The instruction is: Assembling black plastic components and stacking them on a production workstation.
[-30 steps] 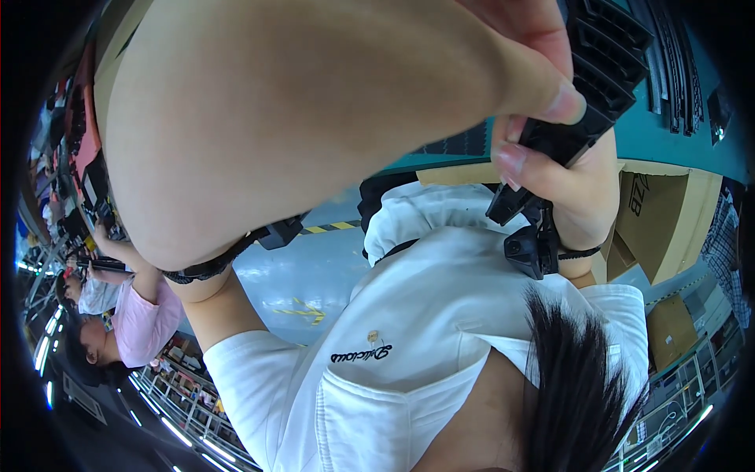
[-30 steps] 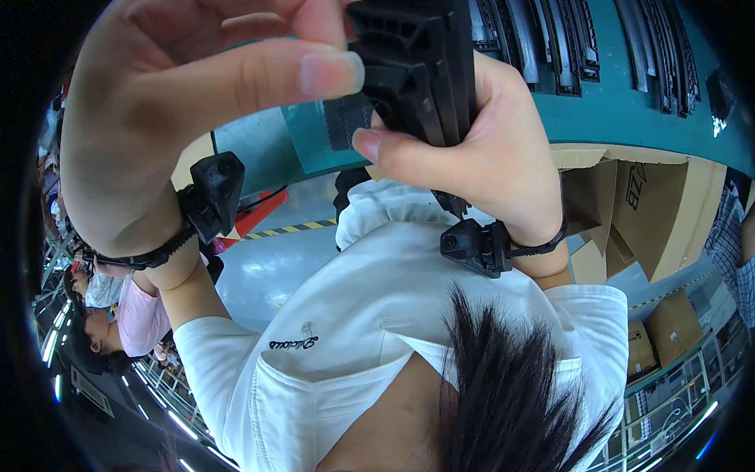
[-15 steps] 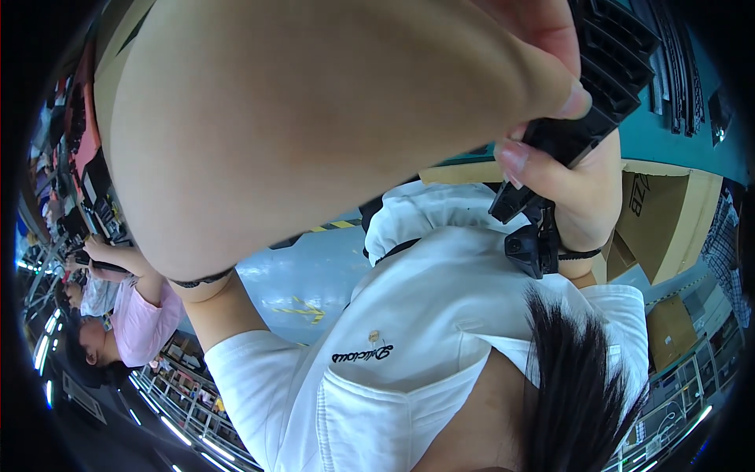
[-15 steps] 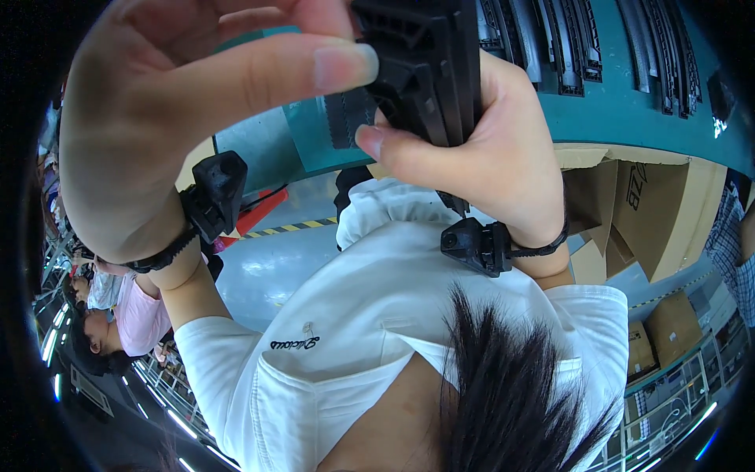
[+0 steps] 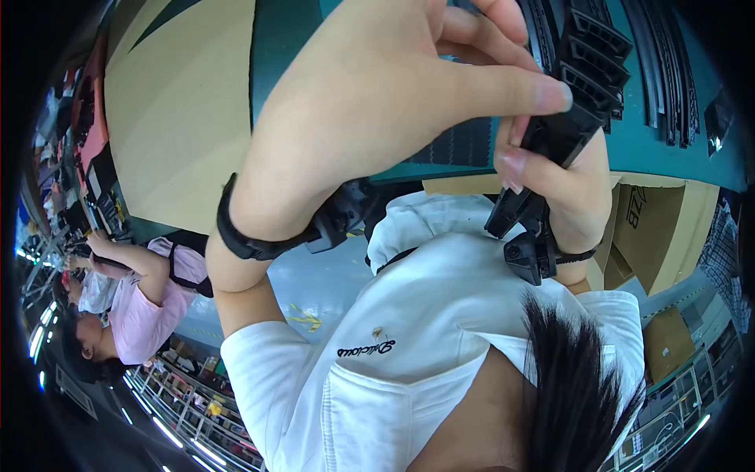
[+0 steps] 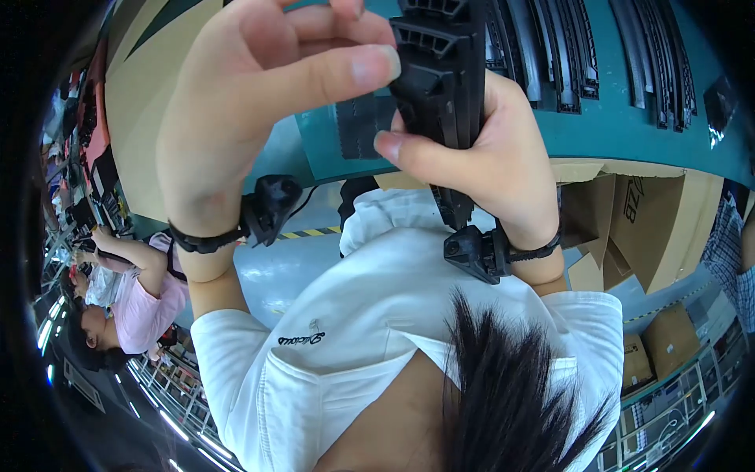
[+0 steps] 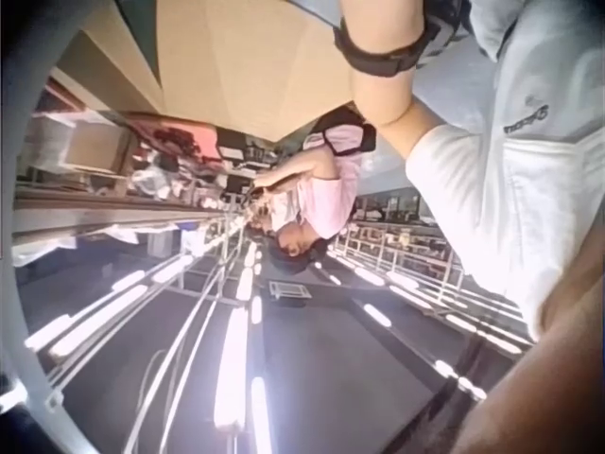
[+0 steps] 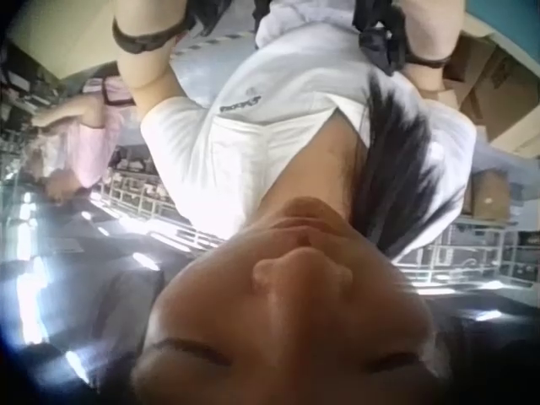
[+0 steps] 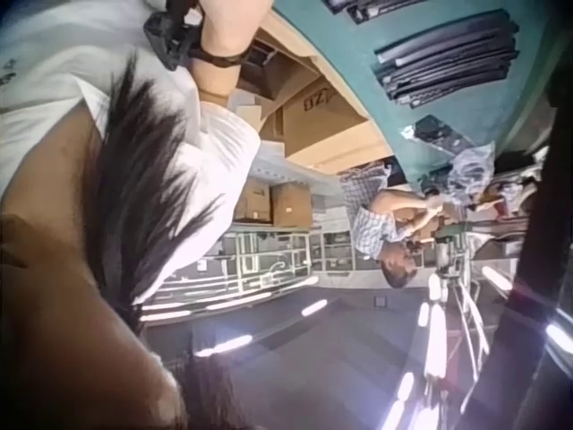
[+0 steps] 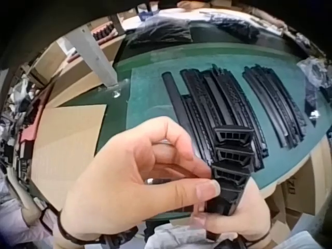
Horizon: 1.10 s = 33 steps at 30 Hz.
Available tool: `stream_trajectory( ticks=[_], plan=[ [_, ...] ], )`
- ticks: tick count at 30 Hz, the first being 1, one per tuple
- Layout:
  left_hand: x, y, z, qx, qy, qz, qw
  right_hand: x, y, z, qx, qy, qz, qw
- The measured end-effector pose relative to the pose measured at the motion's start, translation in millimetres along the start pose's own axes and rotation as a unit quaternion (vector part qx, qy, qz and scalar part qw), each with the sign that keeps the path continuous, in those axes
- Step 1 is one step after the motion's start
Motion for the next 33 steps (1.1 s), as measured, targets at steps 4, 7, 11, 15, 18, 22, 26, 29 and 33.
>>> stream_trajectory(
  ticks=[4,7,11,15,18,22,26,29,33],
  plan=[
    [-20,7,-12,-0.057,-0.034,0.142,0.988,3,-4,-1,0.023,-0.02,-0.006,1.0],
    [-23,11,-15,-0.061,-0.03,0.099,0.993,6,-5,-2,0.017,-0.035,-0.018,0.999],
    [-26,18,-16,-0.132,-0.009,0.184,0.974,9,-4,-2,-0.003,-0.052,-0.035,0.998],
    [-47,51,-31,0.024,-0.179,-0.075,0.981,6,3,-4,-0.018,-0.007,-0.042,0.999],
    [-73,83,-39,0.243,-0.22,-0.318,0.89,7,9,-7,0.001,0.007,-0.017,1.0],
    [-88,77,-44,0.319,-0.209,-0.436,0.815,5,9,-11,-0.005,0.03,-0.006,1.0],
    [-93,66,-47,0.356,-0.287,-0.471,0.754,7,7,-11,0.005,0.027,0.009,1.0],
    [-93,64,-52,0.367,-0.283,-0.477,0.747,7,8,-12,0.004,0.027,0.003,1.0],
    [-95,61,-58,0.375,-0.281,-0.479,0.742,5,6,-13,0.002,0.029,-0.002,1.0]
  ],
)
Point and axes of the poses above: each hand's wrist, its own z-axis away from the middle knuckle, its own y-axis out of the back of the hand, x = y × z, the point moved 2 cm from there along -z, towards the middle knuckle, and after that the axes turned 11 degrees about y, right-handed, at the moved point
